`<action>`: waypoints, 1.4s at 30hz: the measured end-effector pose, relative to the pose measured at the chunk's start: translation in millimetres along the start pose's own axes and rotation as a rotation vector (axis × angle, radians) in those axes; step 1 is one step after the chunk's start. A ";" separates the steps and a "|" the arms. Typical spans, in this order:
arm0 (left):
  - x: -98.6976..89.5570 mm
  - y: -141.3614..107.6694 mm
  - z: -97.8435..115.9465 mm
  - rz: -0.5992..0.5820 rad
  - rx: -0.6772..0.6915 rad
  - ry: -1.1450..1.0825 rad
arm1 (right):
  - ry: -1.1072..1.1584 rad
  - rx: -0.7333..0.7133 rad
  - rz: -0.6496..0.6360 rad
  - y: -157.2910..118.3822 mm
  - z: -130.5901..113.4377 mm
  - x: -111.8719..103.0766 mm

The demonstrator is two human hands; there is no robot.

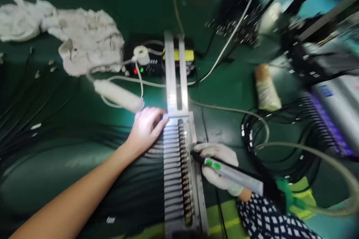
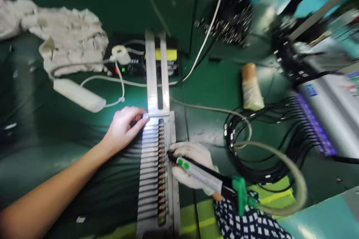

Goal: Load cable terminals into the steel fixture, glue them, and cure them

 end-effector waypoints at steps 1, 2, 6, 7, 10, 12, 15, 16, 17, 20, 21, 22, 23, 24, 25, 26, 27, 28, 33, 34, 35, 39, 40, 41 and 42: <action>1.5 -0.6 -2.2 -0.005 -0.009 -0.011 | 0.011 0.004 0.008 -0.6 0.6 0.5; 3.9 -0.8 -5.3 -0.010 -0.018 -0.022 | 0.012 0.001 0.024 -0.7 1.2 0.2; 9.6 0.9 -15.7 0.029 -0.019 -0.054 | 0.001 -0.027 0.077 -0.4 0.0 -2.2; 10.4 0.8 -16.6 0.033 -0.013 -0.059 | -0.003 -0.029 0.083 -0.8 -1.0 -2.5; 11.7 -0.4 -17.9 0.033 -0.012 -0.067 | -0.018 -0.016 0.085 -2.1 -2.1 -2.6; 12.2 -0.3 -18.1 0.030 -0.017 -0.068 | -0.031 -0.005 0.084 -1.8 -1.1 -2.9; 13.0 0.9 -16.4 0.025 -0.019 -0.059 | -0.032 0.008 0.063 -0.9 0.7 -2.7; 12.6 1.2 -14.9 0.025 -0.019 -0.051 | -0.031 0.008 0.052 -1.2 0.6 -2.5; 11.5 1.2 -12.6 0.028 -0.018 -0.041 | -0.030 0.004 0.040 -1.9 -0.1 -2.4; 6.5 1.5 -2.7 0.039 -0.003 -0.001 | -0.071 -0.015 -0.005 -5.2 0.0 -2.6; 5.7 2.2 -0.1 0.033 0.002 0.014 | -0.096 -0.023 -0.018 -5.8 1.8 -2.9; 5.2 3.3 0.6 0.027 -0.004 0.036 | -0.115 -0.036 -0.024 -5.7 3.6 -3.4; 4.7 4.6 -0.2 0.022 -0.015 0.059 | -0.126 -0.053 -0.023 -5.0 5.2 -4.1; 4.7 5.5 -1.3 0.014 -0.026 0.077 | -0.131 -0.067 -0.020 -4.0 6.4 -4.6; 4.8 6.0 -2.6 0.004 -0.038 0.091 | -0.129 -0.077 -0.017 -2.9 6.8 -4.8; 5.1 5.7 -3.6 -0.007 -0.049 0.095 | -0.124 -0.079 -0.016 -2.1 6.6 -4.7; 5.3 5.0 -4.0 -0.016 -0.059 0.094 | -0.118 -0.072 -0.020 -1.5 6.0 -4.3; 5.3 4.0 -4.2 -0.023 -0.065 0.091 | -0.112 -0.060 -0.023 -0.9 4.8 -4.0; 5.1 3.0 -5.4 -0.010 -0.026 0.078 | -0.077 -0.009 0.005 1.3 0.6 -7.5; 5.3 3.1 -6.1 -0.007 -0.019 0.072 | -0.069 0.000 0.019 1.2 0.6 -9.1; 5.3 3.1 -6.7 -0.005 -0.015 0.067 | -0.062 0.010 0.030 0.7 0.8 -10.7; 3.8 2.2 -6.0 0.000 -0.014 0.064 | -0.018 0.040 0.056 -3.7 -1.5 -15.0; 3.0 2.2 -5.3 0.005 -0.013 0.066 | -0.006 0.039 0.053 -5.0 -2.9 -14.9; 2.2 2.3 -4.7 0.009 -0.014 0.067 | 0.001 0.031 0.044 -6.2 -4.6 -14.0; 1.5 2.5 -4.3 0.013 -0.015 0.068 | 0.002 0.019 0.028 -7.3 -6.3 -12.2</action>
Point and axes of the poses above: each hand's wrist, its own y-axis towards the middle knuckle, its own x-axis out of the palm, z = x × y, the point moved 10 cm from there along y, towards the middle knuckle, and after that the axes turned 15 degrees about z, right-handed, at the moved point
